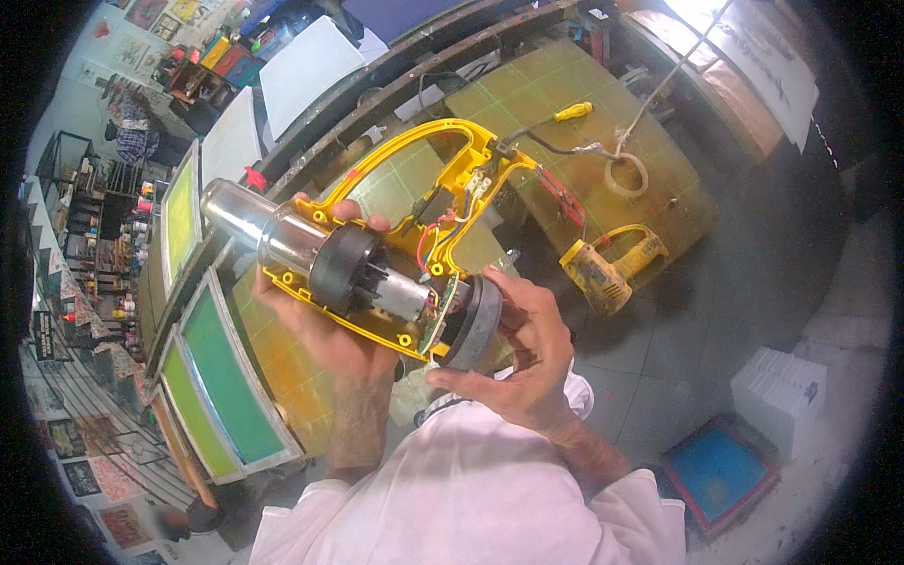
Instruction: The person disassembles a yellow heat gun, removes the rear cap and internal components, then reassembles it by inserting the motor and fan, replacing the cap, and using a screwdriver to tighten screws. The person repeatedly opens and closes the device to check fit and alignment.
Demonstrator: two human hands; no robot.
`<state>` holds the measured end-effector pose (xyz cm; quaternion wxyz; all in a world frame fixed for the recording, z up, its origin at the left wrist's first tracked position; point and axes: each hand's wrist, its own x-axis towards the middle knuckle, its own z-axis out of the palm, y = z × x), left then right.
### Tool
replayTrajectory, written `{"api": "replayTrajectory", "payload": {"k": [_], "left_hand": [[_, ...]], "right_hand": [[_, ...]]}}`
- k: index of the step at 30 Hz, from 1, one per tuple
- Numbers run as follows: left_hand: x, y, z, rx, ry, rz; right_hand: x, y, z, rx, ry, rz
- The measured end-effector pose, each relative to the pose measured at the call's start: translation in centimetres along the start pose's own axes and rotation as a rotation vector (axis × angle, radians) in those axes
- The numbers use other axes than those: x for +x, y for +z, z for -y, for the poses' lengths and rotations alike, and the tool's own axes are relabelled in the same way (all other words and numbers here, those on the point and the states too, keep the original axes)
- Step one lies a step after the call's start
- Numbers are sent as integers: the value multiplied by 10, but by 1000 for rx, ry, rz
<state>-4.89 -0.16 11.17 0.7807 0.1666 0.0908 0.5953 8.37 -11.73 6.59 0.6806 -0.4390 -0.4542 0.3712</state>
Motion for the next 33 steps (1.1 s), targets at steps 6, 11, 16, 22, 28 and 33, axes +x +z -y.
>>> {"api": "replayTrajectory", "payload": {"k": [6,11,16,22,28,33], "left_hand": [[6,-3,6,14,31,7],[6,-6,7,29,45,-32],[8,-15,13,42,36,-126],[10,-43,12,-24,-75,-108],[9,-57,14,-76,-204,16],[12,-65,10,-272,-333,-155]], "right_hand": [[4,0,-1,251,208,-54],[4,-2,2,136,170,-42],[4,-5,-3,-145,-47,-45],[23,-8,1,-479,-346,-12],[19,2,-1,-340,-288,-114],[28,-3,5,-520,-357,-39]]}}
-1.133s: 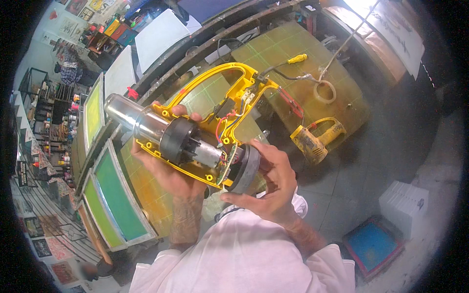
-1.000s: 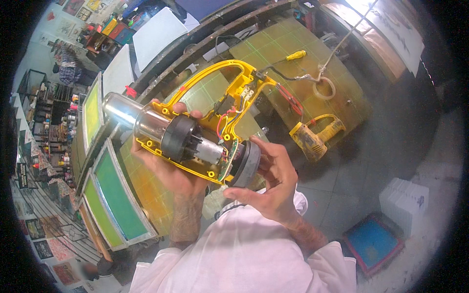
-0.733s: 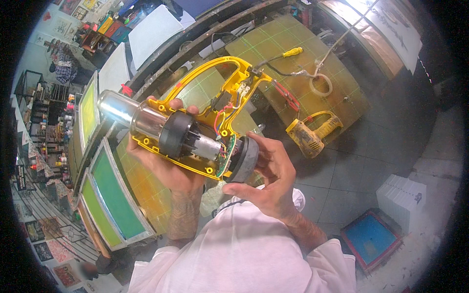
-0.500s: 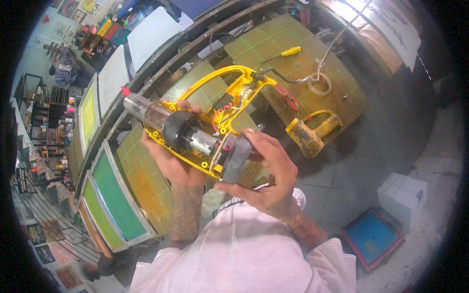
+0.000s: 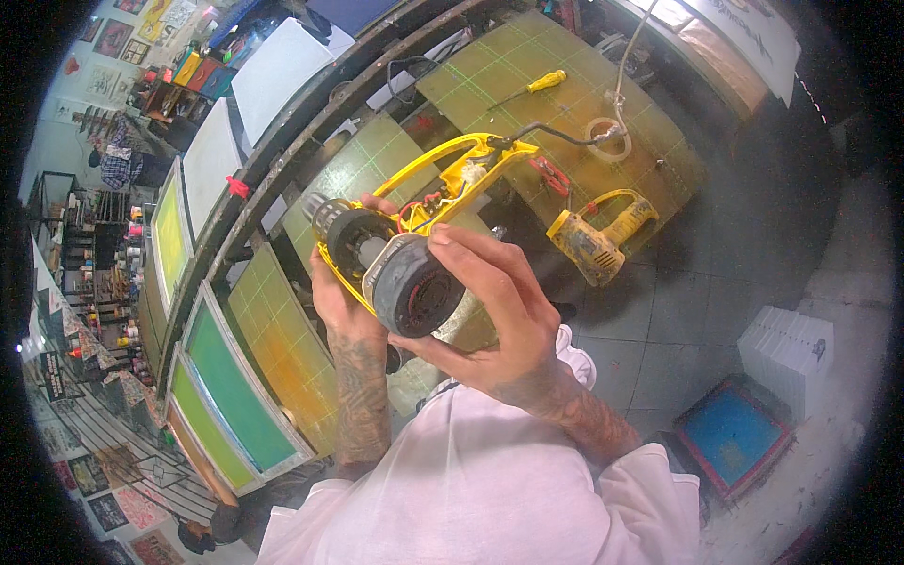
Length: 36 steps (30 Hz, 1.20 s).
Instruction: The person disassembles a yellow heat gun, removes the rear cap and internal components, then reassembles it by inserting the motor and fan, replacing the cap, and using a screwdriver to tighten screws. The person repeatedly opens and closes the device to check fit and alignment.
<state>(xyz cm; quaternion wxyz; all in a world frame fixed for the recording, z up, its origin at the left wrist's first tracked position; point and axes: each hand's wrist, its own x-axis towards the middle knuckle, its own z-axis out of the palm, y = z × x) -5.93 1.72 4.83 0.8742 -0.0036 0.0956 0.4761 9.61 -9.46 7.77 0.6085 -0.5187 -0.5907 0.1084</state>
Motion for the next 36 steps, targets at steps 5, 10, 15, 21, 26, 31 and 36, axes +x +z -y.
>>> {"api": "replayTrajectory", "payload": {"k": [5,10,15,21,26,31,36], "left_hand": [[3,0,1,30,40,-6],[2,7,9,90,86,67],[1,4,9,123,91,30],[1,8,10,183,138,45],[1,4,7,168,128,96],[4,-1,-5,209,145,15],[21,-27,-42,93,63,-71]], "right_hand": [[-2,5,-5,53,6,-10],[-13,6,-7,165,98,-53],[-14,7,-11,132,80,-45],[-16,6,-11,103,107,-9],[-20,6,-13,79,73,43],[-58,11,-24,142,-42,-196],[-103,-6,-84,-255,190,242]]}}
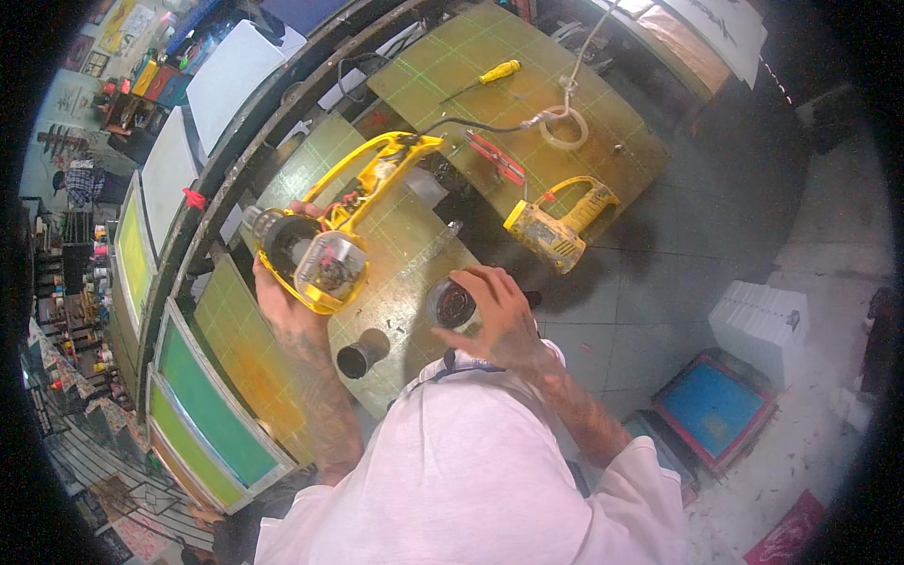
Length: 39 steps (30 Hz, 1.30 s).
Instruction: The person disassembles a yellow heat gun, removes the rear cap and internal components, then reassembles it by inserting the motor and fan, replacing the cap, and using a screwdriver to tighten screws. The person repeatedly opens and closes the device to check fit and alignment.
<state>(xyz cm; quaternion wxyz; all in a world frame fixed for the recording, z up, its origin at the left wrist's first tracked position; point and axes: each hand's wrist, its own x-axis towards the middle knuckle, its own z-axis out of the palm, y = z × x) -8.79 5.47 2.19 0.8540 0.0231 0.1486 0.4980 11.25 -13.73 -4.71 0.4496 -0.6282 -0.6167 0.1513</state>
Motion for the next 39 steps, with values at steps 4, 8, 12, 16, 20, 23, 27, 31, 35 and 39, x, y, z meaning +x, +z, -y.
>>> {"api": "replayTrajectory", "payload": {"k": [4,8,12,16,20,23,27,31,35,39], "left_hand": [[-4,0,-5,-59,37,-53],[-10,-9,-13,41,106,-109],[-33,-14,-4,107,158,42],[-32,-21,11,114,168,116],[-33,-19,22,68,167,95],[-37,-11,26,9,136,67],[-39,-3,33,-13,110,50],[-42,2,38,49,131,45],[-39,1,45,101,130,72],[-36,1,51,79,148,116]], "right_hand": [[-31,55,-55,-239,84,290],[-21,45,-51,-247,161,304],[-4,-27,-70,-538,229,-3],[-26,-41,-143,-675,242,-13],[-39,-55,-167,-611,83,81],[-60,-62,-152,-421,249,-160],[-71,-71,-110,40,561,-473],[-44,-89,-42,117,599,-628],[-4,-91,24,-88,318,-457],[92,-75,128,-260,-29,-62]]}}
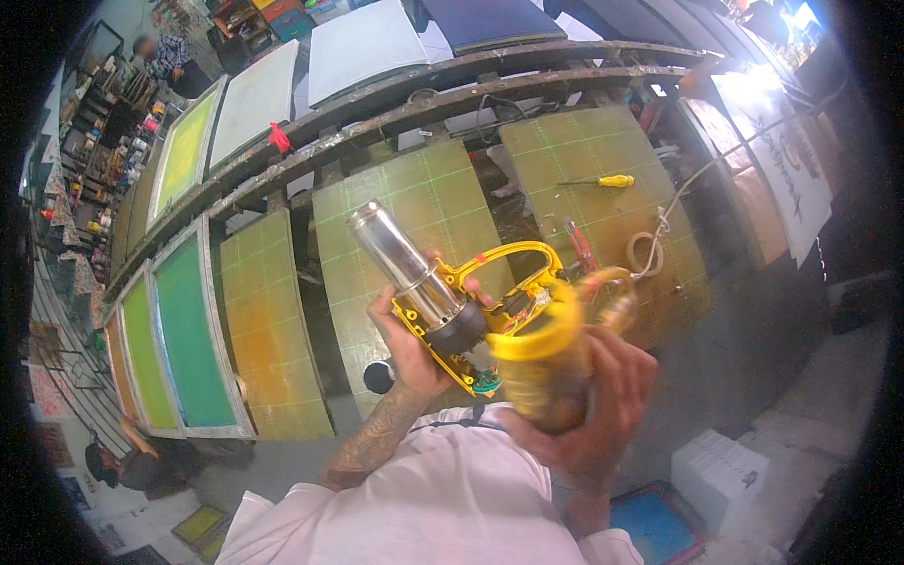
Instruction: The person disassembles a yellow heat gun, removes the rear cap and internal components, then reassembles it by inserting the motor and fan, replacing the cap, and using a screwdriver to tighten screws. The person repeatedly opens and closes the device to check fit and alignment.
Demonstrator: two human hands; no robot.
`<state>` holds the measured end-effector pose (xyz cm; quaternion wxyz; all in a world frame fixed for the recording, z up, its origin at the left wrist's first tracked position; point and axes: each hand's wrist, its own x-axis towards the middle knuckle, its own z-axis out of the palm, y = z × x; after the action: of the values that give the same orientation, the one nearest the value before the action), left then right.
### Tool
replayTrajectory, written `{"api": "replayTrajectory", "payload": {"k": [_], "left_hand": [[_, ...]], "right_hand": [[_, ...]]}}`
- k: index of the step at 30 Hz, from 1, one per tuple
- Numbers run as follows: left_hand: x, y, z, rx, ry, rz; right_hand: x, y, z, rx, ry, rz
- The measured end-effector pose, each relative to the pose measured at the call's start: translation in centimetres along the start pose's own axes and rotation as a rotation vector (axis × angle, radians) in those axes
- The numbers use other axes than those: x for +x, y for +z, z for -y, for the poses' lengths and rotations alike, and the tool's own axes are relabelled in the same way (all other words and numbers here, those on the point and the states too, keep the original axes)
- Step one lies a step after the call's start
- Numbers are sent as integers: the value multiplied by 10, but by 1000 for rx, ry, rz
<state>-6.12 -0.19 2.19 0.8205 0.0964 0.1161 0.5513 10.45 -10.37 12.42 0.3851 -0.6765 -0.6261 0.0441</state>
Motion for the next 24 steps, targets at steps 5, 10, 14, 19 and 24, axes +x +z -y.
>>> {"api": "replayTrajectory", "payload": {"k": [5,10,14,19,24], "left_hand": [[-7,19,-1,168,16,-147],[-11,20,0,280,43,-142],[-14,33,-3,329,46,-148],[-16,45,-5,464,91,-186],[-15,44,-4,405,37,-180]], "right_hand": [[6,31,11,-21,-61,134],[3,46,7,19,-83,134],[5,53,0,17,-145,89],[5,58,-10,15,-187,75],[6,59,-12,-3,-214,56]]}}
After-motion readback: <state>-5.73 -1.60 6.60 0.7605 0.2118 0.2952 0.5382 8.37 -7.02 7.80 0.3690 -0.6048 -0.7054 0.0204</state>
